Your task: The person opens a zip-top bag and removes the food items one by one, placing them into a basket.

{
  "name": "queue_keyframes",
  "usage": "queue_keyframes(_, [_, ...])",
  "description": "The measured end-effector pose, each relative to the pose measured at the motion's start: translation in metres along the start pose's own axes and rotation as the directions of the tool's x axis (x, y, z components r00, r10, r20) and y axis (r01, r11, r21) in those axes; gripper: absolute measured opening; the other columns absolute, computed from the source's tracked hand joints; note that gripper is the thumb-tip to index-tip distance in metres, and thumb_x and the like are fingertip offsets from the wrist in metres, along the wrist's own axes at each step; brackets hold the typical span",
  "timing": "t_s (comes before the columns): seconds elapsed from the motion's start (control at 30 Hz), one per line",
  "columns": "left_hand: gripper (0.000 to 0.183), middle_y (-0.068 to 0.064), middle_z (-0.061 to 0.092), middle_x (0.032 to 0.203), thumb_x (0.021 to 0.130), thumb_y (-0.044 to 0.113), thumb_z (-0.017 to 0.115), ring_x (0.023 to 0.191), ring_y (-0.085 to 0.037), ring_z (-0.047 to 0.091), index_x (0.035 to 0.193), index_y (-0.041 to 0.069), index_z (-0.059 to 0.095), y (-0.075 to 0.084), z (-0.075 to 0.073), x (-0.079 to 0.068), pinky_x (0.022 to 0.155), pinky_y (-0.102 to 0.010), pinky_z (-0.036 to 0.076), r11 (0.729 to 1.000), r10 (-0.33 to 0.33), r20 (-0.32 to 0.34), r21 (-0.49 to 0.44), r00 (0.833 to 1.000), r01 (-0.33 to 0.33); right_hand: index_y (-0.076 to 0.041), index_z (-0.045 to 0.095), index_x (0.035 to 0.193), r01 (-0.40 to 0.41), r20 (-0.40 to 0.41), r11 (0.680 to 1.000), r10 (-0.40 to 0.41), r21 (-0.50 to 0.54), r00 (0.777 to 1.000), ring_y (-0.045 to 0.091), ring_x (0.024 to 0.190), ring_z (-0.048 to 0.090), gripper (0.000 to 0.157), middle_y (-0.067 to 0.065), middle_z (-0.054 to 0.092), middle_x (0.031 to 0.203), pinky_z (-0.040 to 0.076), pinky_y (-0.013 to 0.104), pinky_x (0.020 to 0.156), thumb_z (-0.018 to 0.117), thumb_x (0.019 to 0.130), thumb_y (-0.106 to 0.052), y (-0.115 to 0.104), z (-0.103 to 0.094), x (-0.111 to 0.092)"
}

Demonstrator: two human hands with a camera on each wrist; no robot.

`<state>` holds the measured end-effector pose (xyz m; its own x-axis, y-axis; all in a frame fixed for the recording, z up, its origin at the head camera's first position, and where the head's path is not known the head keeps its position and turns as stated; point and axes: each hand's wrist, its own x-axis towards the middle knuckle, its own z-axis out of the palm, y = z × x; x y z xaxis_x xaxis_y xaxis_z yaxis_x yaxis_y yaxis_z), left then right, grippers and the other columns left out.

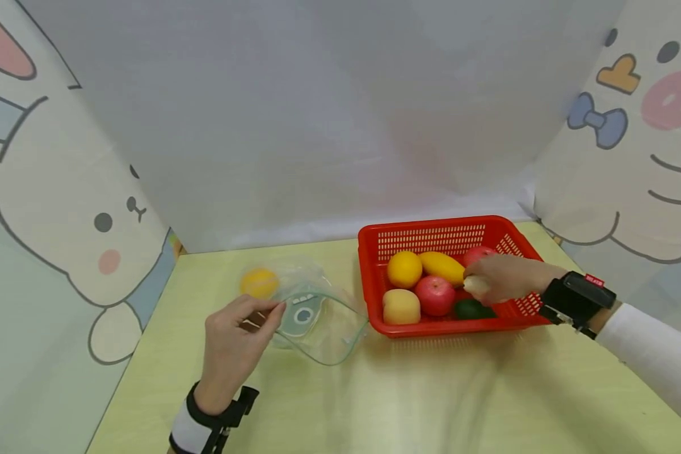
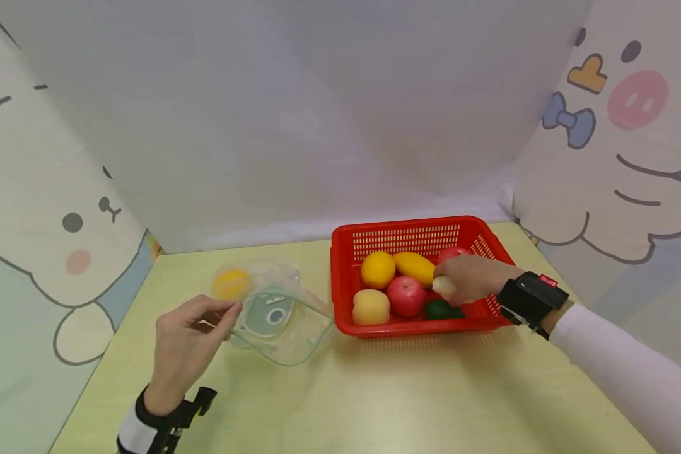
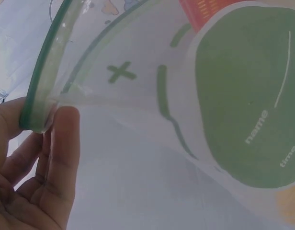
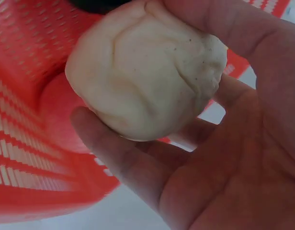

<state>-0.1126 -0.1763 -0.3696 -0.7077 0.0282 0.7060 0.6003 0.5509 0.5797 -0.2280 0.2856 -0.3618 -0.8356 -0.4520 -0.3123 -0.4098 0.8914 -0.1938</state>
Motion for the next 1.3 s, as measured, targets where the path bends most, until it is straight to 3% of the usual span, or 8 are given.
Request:
queue_keyframes(0.17, [0.015, 0.001, 0.075, 0.075, 0.081, -0.003, 0.087, 0.059, 0.001, 0.065, 0.085, 0.011, 0.083, 0.000, 0.000, 0.000, 0.053, -0.011, 0.055, 1.000, 0.001, 0.005, 0.010, 1.000, -0.001, -0.010, 0.069, 0.123, 0.007, 0.059, 0.998, -0.011, 0.060, 0.998, 0.017, 0.091, 0.057, 0.032, -0.003, 0.063, 0.096, 0.056, 0.039, 0.083, 0.077, 0.095, -0.025, 0.022, 0.005, 0.001])
queue_keyframes(0.33, [0.013, 0.000, 0.075, 0.075, 0.081, -0.003, 0.087, 0.059, 0.000, 0.065, 0.085, 0.009, 0.082, 0.000, 0.001, 0.001, 0.053, -0.011, 0.055, 1.000, 0.001, 0.009, 0.023, 1.000, -0.001, -0.009, 0.069, 0.127, -0.063, 0.131, 0.992, 0.049, 0.110, 0.990, 0.018, 0.092, 0.057, 0.036, 0.000, 0.061, 0.093, 0.052, 0.036, 0.081, 0.071, 0.101, -0.035, 0.028, 0.010, 0.002])
queue_keyframes(0.47, [0.015, 0.000, 0.075, 0.075, 0.081, -0.003, 0.087, 0.059, 0.001, 0.065, 0.085, 0.010, 0.082, 0.000, 0.000, 0.001, 0.053, -0.011, 0.055, 1.000, 0.009, 0.007, 0.018, 1.000, -0.009, -0.008, 0.068, 0.125, -0.089, 0.141, 0.989, 0.071, 0.122, 0.987, 0.020, 0.092, 0.056, 0.035, 0.002, 0.061, 0.094, 0.053, 0.034, 0.077, 0.077, 0.095, -0.025, 0.029, 0.012, 0.003])
queue_keyframes(0.6, [0.015, 0.000, 0.075, 0.075, 0.081, -0.004, 0.087, 0.059, 0.003, 0.064, 0.085, 0.010, 0.082, 0.000, 0.000, 0.001, 0.053, -0.011, 0.055, 1.000, 0.009, 0.004, 0.010, 1.000, -0.009, -0.007, 0.066, 0.125, -0.100, 0.139, 0.984, 0.079, 0.147, 0.987, 0.021, 0.095, 0.056, 0.046, 0.003, 0.063, 0.099, 0.057, 0.036, 0.079, 0.085, 0.084, -0.014, 0.026, 0.008, 0.000])
queue_keyframes(0.8, [0.015, -0.001, 0.076, 0.075, 0.081, -0.004, 0.087, 0.060, 0.003, 0.064, 0.086, 0.010, 0.083, -0.002, -0.002, 0.000, 0.053, -0.011, 0.055, 1.000, 0.002, 0.004, 0.009, 1.000, -0.002, -0.006, 0.069, 0.123, 0.026, -0.080, 1.000, -0.026, -0.001, 0.996, 0.020, 0.095, 0.064, 0.041, 0.004, 0.073, 0.106, 0.063, 0.046, 0.086, 0.083, 0.090, -0.024, 0.004, -0.011, -0.015])
queue_keyframes(0.9, [0.015, -0.001, 0.076, 0.076, 0.081, -0.004, 0.087, 0.061, 0.005, 0.064, 0.087, 0.009, 0.083, -0.003, -0.005, 0.000, 0.054, -0.010, 0.055, 1.000, 0.002, -0.014, 0.021, 1.000, -0.002, -0.006, 0.071, 0.125, 0.074, -0.203, 0.993, -0.092, -0.094, 0.975, 0.023, 0.098, 0.068, 0.041, 0.008, 0.075, 0.113, 0.066, 0.045, 0.087, 0.083, 0.091, -0.026, -0.026, -0.022, -0.018])
queue_keyframes(1.07, [0.015, -0.002, 0.077, 0.077, 0.081, -0.004, 0.087, 0.062, 0.006, 0.065, 0.088, 0.009, 0.083, -0.004, -0.008, 0.002, 0.055, -0.010, 0.055, 0.999, 0.011, -0.042, 0.031, 0.999, -0.010, -0.009, 0.072, 0.122, 0.149, -0.301, 0.963, -0.214, -0.224, 0.930, 0.024, 0.100, 0.069, 0.039, 0.009, 0.072, 0.118, 0.067, 0.041, 0.085, 0.085, 0.090, -0.027, -0.096, -0.026, -0.022])
queue_keyframes(1.3, [0.014, -0.003, 0.077, 0.076, 0.081, -0.003, 0.087, 0.061, 0.006, 0.065, 0.088, 0.009, 0.083, -0.001, -0.008, 0.002, 0.055, -0.010, 0.055, 1.000, -0.002, -0.046, 0.020, 0.999, 0.003, -0.018, 0.072, 0.116, 0.440, -0.355, 0.857, -0.512, -0.267, 0.782, 0.014, 0.093, 0.066, 0.029, -0.001, 0.072, 0.109, 0.063, 0.027, 0.082, 0.083, 0.092, -0.032, -0.180, -0.008, -0.019])
